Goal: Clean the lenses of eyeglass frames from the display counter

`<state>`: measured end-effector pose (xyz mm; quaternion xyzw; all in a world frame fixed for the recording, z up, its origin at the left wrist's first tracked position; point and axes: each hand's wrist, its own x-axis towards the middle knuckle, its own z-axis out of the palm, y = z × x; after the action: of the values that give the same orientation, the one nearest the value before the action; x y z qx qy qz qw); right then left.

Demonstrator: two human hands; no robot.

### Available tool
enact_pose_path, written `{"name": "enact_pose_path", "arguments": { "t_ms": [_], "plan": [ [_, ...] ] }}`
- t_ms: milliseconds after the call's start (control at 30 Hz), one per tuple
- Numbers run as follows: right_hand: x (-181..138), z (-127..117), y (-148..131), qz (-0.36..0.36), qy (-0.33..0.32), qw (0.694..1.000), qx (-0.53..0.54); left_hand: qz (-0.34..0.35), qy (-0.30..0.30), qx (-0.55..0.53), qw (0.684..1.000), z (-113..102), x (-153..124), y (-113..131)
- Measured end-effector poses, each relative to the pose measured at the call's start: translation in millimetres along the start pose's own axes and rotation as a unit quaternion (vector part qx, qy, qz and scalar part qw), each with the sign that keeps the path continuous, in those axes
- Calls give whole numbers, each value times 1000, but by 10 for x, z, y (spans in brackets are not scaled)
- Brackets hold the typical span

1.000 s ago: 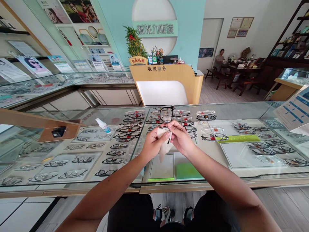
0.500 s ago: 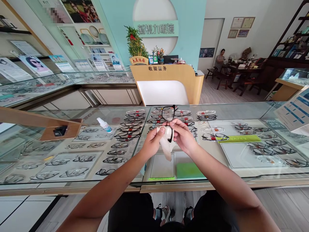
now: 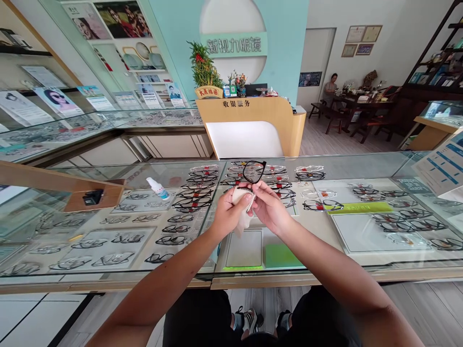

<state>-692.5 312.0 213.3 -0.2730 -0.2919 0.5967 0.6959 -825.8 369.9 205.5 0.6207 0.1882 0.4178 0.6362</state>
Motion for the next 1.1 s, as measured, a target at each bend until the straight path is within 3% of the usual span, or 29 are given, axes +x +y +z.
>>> {"name": "enact_pose_path", "arguments": {
  "t_ms": [133,500,700,867,1100],
  "plan": [
    [-20,25,23,-10,-23,1000,-14,-14,27,4,1000,-5,11,7],
    [99,-114,-169,-70,-10,996,-48,-42,28,60,997,-214,122,-186],
    [77,-134,-341,-65,1,992,-104,-61,107,-48,991,-282,244,-183],
    [75,-177,-287,-65,-31,980,-188,-64,175,-124,975,-318,332,-37],
    [87,-169,-118,-41,-44,969,-239,-38,178,-140,973,-362,355,-61]
  ]
}}
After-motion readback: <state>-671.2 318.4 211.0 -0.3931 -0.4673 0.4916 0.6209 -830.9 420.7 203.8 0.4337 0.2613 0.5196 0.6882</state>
